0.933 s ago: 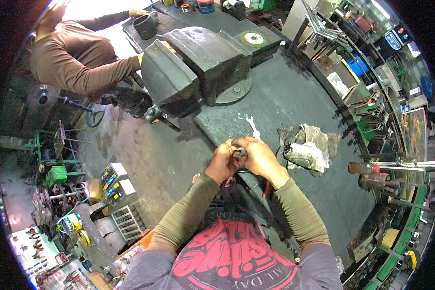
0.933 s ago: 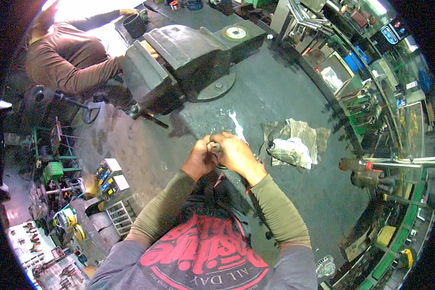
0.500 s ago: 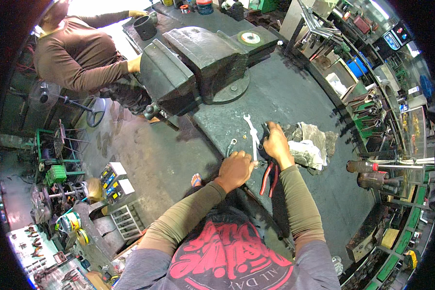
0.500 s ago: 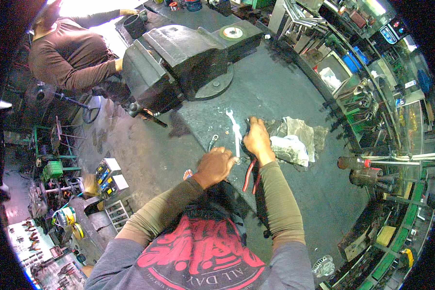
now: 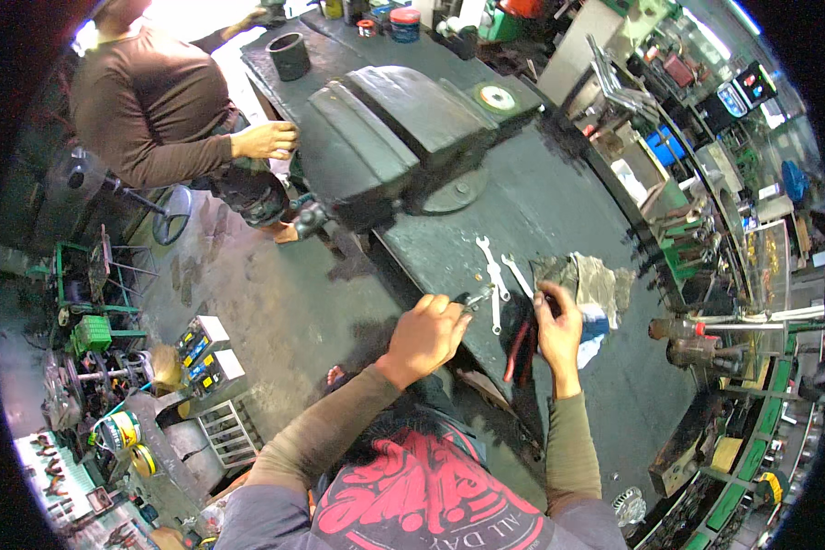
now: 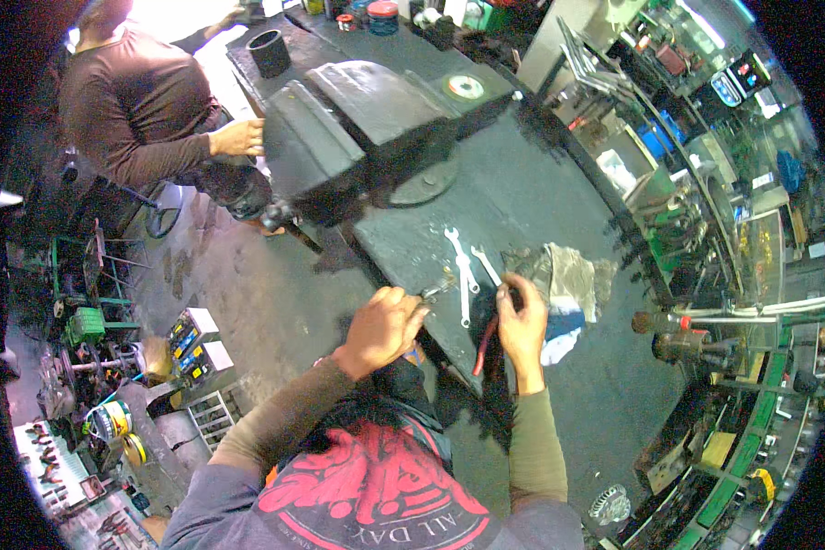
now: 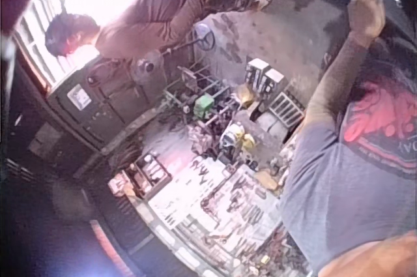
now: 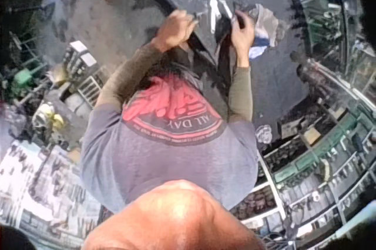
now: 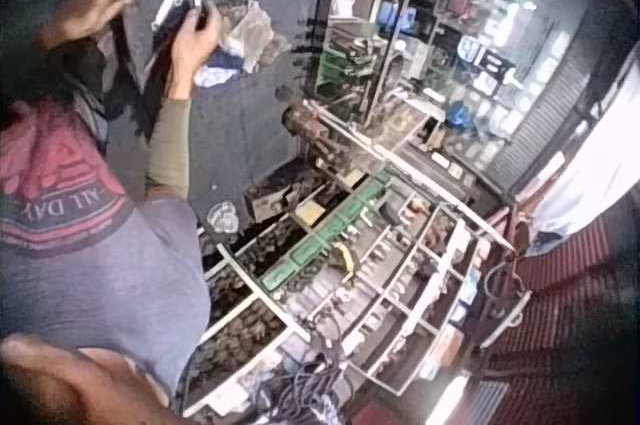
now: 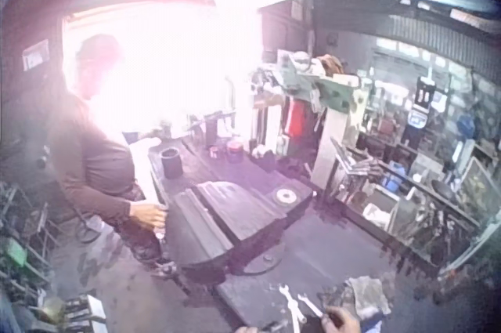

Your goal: The person cleans a small metal part with a cloth, uses pliers and a wrench to manipulate it, then moves to a grinding wheel to smooth the part's surface. The person returns to the workbench and continues handling the part with tools.

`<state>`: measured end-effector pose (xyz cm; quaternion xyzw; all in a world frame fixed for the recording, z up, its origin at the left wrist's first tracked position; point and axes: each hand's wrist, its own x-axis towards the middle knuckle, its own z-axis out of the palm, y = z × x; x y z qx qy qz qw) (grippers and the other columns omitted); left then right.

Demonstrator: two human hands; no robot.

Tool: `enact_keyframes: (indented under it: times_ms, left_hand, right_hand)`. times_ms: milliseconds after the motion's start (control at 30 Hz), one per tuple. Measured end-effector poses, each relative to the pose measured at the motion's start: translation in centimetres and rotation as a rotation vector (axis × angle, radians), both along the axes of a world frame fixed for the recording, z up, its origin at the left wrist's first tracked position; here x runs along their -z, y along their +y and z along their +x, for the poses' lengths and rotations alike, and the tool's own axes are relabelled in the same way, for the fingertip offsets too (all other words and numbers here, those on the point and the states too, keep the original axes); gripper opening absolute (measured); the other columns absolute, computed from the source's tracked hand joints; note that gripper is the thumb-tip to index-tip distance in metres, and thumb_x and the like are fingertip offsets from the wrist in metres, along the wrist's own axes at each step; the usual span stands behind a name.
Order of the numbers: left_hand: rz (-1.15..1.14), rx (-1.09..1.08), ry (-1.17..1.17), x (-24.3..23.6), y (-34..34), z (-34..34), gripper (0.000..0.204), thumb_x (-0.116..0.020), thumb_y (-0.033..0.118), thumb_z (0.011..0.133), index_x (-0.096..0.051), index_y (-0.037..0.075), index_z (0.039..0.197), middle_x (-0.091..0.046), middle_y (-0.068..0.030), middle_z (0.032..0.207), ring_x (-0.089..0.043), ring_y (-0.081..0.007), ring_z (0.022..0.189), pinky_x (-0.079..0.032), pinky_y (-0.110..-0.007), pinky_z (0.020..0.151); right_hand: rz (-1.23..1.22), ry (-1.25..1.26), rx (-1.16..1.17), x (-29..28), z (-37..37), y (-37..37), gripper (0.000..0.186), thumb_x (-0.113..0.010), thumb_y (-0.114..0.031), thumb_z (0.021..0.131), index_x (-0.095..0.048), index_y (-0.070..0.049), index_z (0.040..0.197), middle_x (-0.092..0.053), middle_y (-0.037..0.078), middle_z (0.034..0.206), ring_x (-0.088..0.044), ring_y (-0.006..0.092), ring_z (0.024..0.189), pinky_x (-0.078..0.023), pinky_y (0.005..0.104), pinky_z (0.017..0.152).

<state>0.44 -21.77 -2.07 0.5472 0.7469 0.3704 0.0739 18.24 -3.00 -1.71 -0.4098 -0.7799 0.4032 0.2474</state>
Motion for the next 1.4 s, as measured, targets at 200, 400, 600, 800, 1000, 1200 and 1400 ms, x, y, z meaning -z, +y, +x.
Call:
enact_keyframes:
  times_ms: [200,400,600,800,1000,1200,1400]
  left_hand:
    - [0.080,-0.134,-0.332,-5.6,-12.0,-8.9,0.017,-0.071,0.019,0.095,-0.072,0.002,0.094,-0.059,-0.0150,0.080,-0.060,-0.0350,0.077,-0.048,-0.046,0.069]
    - [0.177,-0.339,-0.544,-6.4,-28.9,-19.6,0.018,-0.069,0.017,0.096,-0.071,-0.001,0.098,-0.055,-0.0120,0.078,-0.055,-0.0256,0.068,-0.044,-0.039,0.062]
    - [0.234,-0.506,-0.553,-7.6,-42.9,-31.4,0.021,-0.068,0.018,0.096,-0.069,-0.003,0.094,-0.055,-0.0116,0.079,-0.055,-0.0222,0.068,-0.044,-0.037,0.062]
    - [0.160,-0.574,-0.390,-7.7,-51.2,-44.3,0.018,-0.069,0.016,0.092,-0.067,-0.001,0.093,-0.057,-0.0144,0.081,-0.058,-0.0313,0.073,-0.047,-0.041,0.067]
    - [0.113,-0.607,-0.372,-7.4,-54.9,-59.8,0.027,-0.078,0.024,0.090,-0.068,-0.001,0.093,-0.057,-0.0145,0.081,-0.058,-0.0320,0.074,-0.047,-0.042,0.067]
    - [0.167,-0.671,-0.329,-8.2,-55.9,-76.1,0.029,-0.080,0.025,0.091,-0.068,-0.001,0.091,-0.055,-0.0102,0.076,-0.053,-0.0254,0.069,-0.043,-0.038,0.063]
    - [0.328,-0.657,-0.668,-6.3,-54.3,-92.2,0.025,-0.079,0.022,0.094,-0.069,0.000,0.090,-0.058,-0.0051,0.078,-0.052,-0.0132,0.071,-0.043,-0.032,0.064]
  right_hand:
    - [-0.654,0.299,-0.355,-5.0,-11.9,-13.6,0.051,-0.068,-0.013,0.100,-0.054,0.001,0.147,-0.067,0.011,0.131,-0.065,0.0195,0.116,-0.053,0.0329,0.098]
    - [-0.916,0.418,-0.539,-4.1,-28.0,-29.1,0.032,-0.073,-0.010,0.098,-0.069,0.005,0.125,-0.074,0.010,0.109,-0.069,0.0160,0.096,-0.060,0.0324,0.085]
    - [-0.842,0.415,-0.687,-6.4,-43.0,-42.2,0.038,-0.076,0.004,0.090,-0.067,0.004,0.127,-0.074,0.008,0.114,-0.069,0.0135,0.103,-0.054,0.0275,0.094]
    - [-0.721,0.356,-0.830,-7.3,-58.7,-49.2,0.038,-0.072,0.010,0.090,-0.065,0.003,0.126,-0.074,0.011,0.116,-0.070,0.0173,0.110,-0.054,0.0304,0.099]
    - [-0.724,0.320,-0.904,-7.1,-75.8,-52.8,0.034,-0.071,0.009,0.091,-0.065,0.003,0.124,-0.074,0.012,0.117,-0.070,0.0168,0.108,-0.055,0.0306,0.098]
    - [-0.837,0.431,-0.911,-7.1,-92.0,-54.8,0.032,-0.070,0.007,0.094,-0.067,0.003,0.125,-0.075,0.010,0.115,-0.070,0.0161,0.108,-0.054,0.0303,0.098]
    - [-0.984,0.500,-0.836,-5.7,-107.2,-54.9,0.037,-0.068,0.004,0.097,-0.062,0.004,0.134,-0.072,0.011,0.123,-0.068,0.0167,0.113,-0.056,0.0317,0.098]
